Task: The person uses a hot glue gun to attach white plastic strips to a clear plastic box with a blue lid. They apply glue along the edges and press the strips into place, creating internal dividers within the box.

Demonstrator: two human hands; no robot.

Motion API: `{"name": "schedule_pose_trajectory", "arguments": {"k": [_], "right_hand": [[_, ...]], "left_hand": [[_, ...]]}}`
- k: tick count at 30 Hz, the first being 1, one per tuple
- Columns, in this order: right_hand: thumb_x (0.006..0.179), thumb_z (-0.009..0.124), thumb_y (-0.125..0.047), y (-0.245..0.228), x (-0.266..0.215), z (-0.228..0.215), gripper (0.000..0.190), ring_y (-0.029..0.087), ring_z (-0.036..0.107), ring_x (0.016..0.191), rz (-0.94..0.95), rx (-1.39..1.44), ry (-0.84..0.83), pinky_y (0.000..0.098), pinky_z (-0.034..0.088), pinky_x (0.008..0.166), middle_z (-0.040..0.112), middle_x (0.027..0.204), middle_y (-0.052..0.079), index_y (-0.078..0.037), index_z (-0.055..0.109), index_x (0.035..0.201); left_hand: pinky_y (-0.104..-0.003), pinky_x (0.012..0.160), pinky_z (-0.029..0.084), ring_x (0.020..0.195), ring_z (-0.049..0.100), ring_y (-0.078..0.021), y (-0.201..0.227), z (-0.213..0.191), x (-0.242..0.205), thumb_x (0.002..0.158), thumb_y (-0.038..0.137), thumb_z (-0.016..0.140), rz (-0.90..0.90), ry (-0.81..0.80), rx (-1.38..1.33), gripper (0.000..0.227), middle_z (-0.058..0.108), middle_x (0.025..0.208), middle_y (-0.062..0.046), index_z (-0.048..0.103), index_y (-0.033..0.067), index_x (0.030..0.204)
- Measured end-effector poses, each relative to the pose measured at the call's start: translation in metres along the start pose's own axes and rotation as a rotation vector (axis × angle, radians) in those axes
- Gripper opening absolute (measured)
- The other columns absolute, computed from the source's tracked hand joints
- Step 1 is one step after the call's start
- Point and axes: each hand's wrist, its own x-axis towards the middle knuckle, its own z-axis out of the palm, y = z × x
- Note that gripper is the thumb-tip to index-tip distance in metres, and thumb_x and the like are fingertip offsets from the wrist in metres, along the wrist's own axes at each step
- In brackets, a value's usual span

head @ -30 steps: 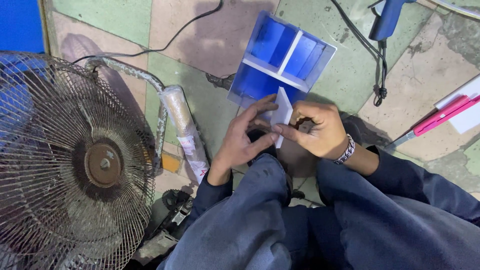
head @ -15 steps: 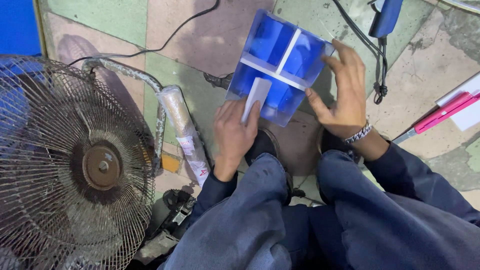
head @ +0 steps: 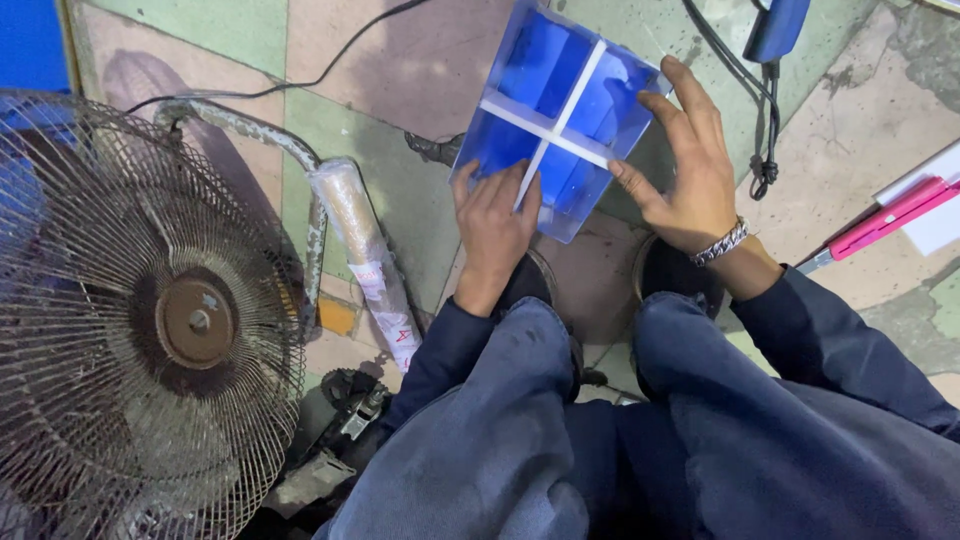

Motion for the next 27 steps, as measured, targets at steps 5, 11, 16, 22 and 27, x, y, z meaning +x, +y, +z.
{"name": "schedule_pose_trajectory", "arguments": {"k": [5,11,16,22,27], "right_hand": [[0.097,0.077,-0.021,0.003,-0.002,0.002,0.059,0.043,0.033,0.151,-0.006,-0.011,0.004,0.0556,0.036,0.123,0.029,0.163,0.022,0.007,0.053,0.143],[0.096,0.078,-0.020,0.004,-0.002,0.002,0.060,0.043,0.032,0.151,-0.006,0.010,0.004,0.0546,0.034,0.123,0.029,0.162,0.024,0.007,0.053,0.143],[0.096,0.077,-0.022,0.006,-0.002,0.003,0.060,0.044,0.032,0.151,-0.009,0.010,0.006,0.0567,0.034,0.123,0.028,0.162,0.024,0.007,0.052,0.143],[0.096,0.080,-0.018,0.003,-0.002,0.001,0.060,0.042,0.031,0.152,-0.011,0.026,0.007,0.0543,0.034,0.124,0.029,0.162,0.023,0.007,0.053,0.143],[0.096,0.080,-0.020,0.012,-0.004,0.005,0.060,0.042,0.031,0.151,-0.004,-0.019,-0.008,0.0574,0.036,0.123,0.027,0.163,0.021,0.004,0.053,0.143]], "left_hand": [[-0.044,0.104,0.044,0.073,0.070,-0.0238,0.000,0.000,0.003,0.088,0.012,0.073,-0.083,-0.167,0.086,0.018,0.077,0.087,-0.013,0.076,-0.0021,0.098],[-0.043,0.097,0.052,0.063,0.067,-0.0295,-0.002,0.001,0.008,0.086,0.012,0.071,-0.082,-0.198,0.082,0.018,0.073,0.075,-0.015,0.075,-0.0043,0.094],[-0.041,0.096,0.053,0.067,0.071,-0.0236,-0.005,0.004,0.006,0.088,0.012,0.071,-0.065,-0.202,0.068,0.017,0.077,0.083,-0.013,0.076,-0.0030,0.094],[-0.040,0.091,0.052,0.063,0.066,-0.0259,-0.004,0.001,0.009,0.086,0.012,0.072,-0.036,-0.206,0.065,0.013,0.072,0.074,-0.012,0.075,-0.0001,0.091],[-0.048,0.096,0.056,0.078,0.076,-0.0253,-0.021,0.011,0.003,0.092,0.036,0.074,-0.106,-0.376,0.133,0.049,0.078,0.092,-0.019,0.069,-0.0039,0.119]]}}
